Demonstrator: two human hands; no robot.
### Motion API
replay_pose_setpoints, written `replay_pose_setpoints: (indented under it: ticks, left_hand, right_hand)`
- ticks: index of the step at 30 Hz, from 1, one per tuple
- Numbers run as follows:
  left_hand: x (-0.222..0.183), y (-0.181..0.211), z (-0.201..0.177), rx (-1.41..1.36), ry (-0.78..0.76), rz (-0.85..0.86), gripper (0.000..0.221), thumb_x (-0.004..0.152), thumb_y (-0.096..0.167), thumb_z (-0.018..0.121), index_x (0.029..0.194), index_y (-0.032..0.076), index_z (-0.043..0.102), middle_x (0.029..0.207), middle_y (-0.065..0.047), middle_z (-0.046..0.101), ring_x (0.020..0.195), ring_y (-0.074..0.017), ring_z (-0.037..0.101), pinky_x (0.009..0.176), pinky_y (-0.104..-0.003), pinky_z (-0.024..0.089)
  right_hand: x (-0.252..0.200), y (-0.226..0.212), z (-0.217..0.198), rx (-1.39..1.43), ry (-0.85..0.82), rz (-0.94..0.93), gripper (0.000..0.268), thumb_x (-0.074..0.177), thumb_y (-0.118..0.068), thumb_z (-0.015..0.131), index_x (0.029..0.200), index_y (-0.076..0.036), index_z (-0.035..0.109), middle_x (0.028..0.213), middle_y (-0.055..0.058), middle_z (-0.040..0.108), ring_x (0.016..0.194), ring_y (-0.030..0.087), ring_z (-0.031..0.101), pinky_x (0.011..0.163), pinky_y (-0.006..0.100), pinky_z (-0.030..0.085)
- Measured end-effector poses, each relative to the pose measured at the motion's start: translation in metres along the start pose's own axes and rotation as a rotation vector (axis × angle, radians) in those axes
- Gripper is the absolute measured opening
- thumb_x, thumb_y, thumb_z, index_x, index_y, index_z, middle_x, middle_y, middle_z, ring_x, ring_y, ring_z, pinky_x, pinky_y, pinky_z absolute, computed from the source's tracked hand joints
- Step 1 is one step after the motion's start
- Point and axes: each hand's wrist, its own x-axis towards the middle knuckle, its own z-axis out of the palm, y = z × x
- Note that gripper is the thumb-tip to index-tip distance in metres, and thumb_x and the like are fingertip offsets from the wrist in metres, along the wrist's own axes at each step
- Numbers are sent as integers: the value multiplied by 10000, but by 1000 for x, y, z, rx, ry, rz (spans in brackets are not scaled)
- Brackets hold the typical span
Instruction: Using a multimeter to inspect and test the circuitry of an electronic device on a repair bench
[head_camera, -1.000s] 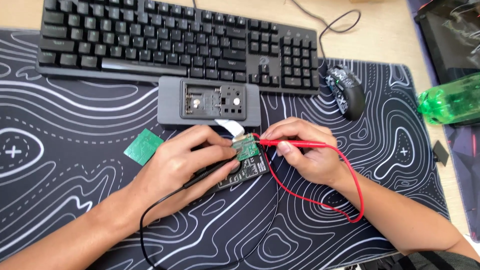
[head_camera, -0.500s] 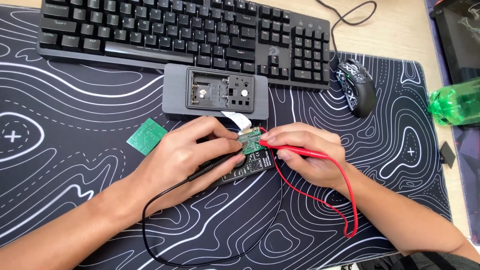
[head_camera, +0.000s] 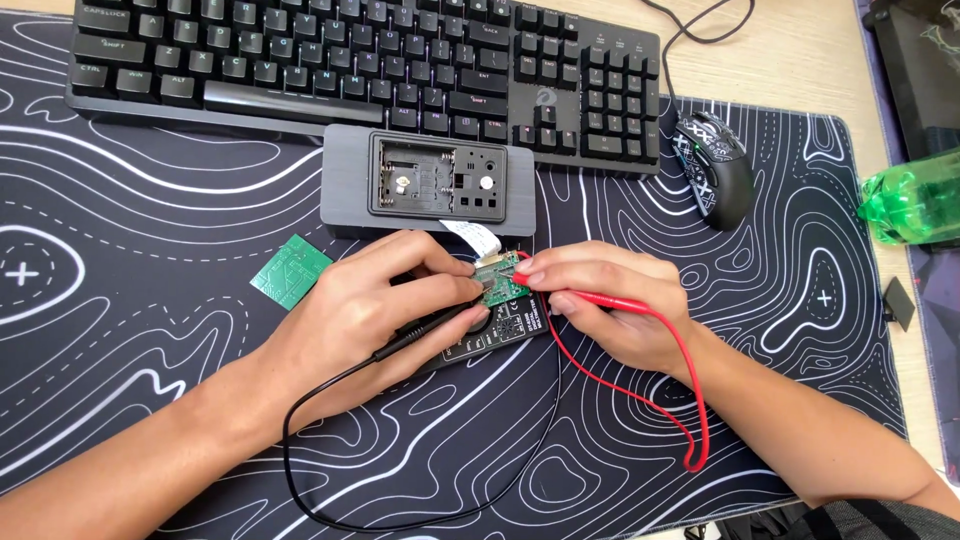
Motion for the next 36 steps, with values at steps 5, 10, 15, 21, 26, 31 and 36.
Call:
replay_pose_setpoints:
  ticks: [5,10,15,21,26,31,36]
  left_hand:
    - [0,0,0,-3,1,-3,149,1091,102,808,1198,1,787,1134,-122,708,1000,-269,756,932,-376,650]
    - [-1,0,1,10,9,-4,159,1089,108,818,1206,3,792,1139,-131,715,1013,-279,767,949,-386,655]
    - [-1,0,1,5,2,-8,140,1106,117,792,1197,10,783,1125,-112,717,1004,-271,747,938,-396,634]
    - [0,1,1,7,3,-1,134,1100,103,804,1182,-2,793,1123,-130,713,1006,-283,757,938,-398,647]
    - [-1,0,3,18,9,-6,139,1102,120,811,1184,8,800,1120,-118,721,999,-268,751,925,-401,634]
    - [-1,-1,3,13,21,7,136,1100,105,815,1179,-6,800,1112,-134,720,988,-281,753,907,-399,642]
    - [-1,0,4,19,26,11,130,1109,109,806,1172,-4,810,1094,-129,706,982,-276,745,902,-401,642]
  right_hand:
    - [4,-3,2,-19,46,9,172,1148,-69,638,1222,46,742,1194,231,830,1136,370,871,1051,409,741]
    - [3,-3,2,-40,88,50,172,1123,-74,664,1178,70,741,1146,247,827,1074,352,861,1008,404,733]
    - [2,1,0,-77,123,106,148,1092,-64,694,1145,64,745,1122,241,817,1043,346,838,980,398,699]
    - [-1,6,0,-8,159,164,169,1091,-116,690,1131,42,735,1113,229,805,1018,320,823,956,377,682]
    - [-6,9,0,70,189,238,203,1088,-152,688,1093,51,697,1073,234,761,968,308,777,867,349,646]
    - [-6,10,-2,73,188,254,217,1081,-149,689,1071,67,713,1026,235,771,920,308,780,814,343,649]
    - [-7,9,-1,90,178,269,172,1058,-88,764,1105,77,756,1063,249,814,1000,353,835,964,407,710]
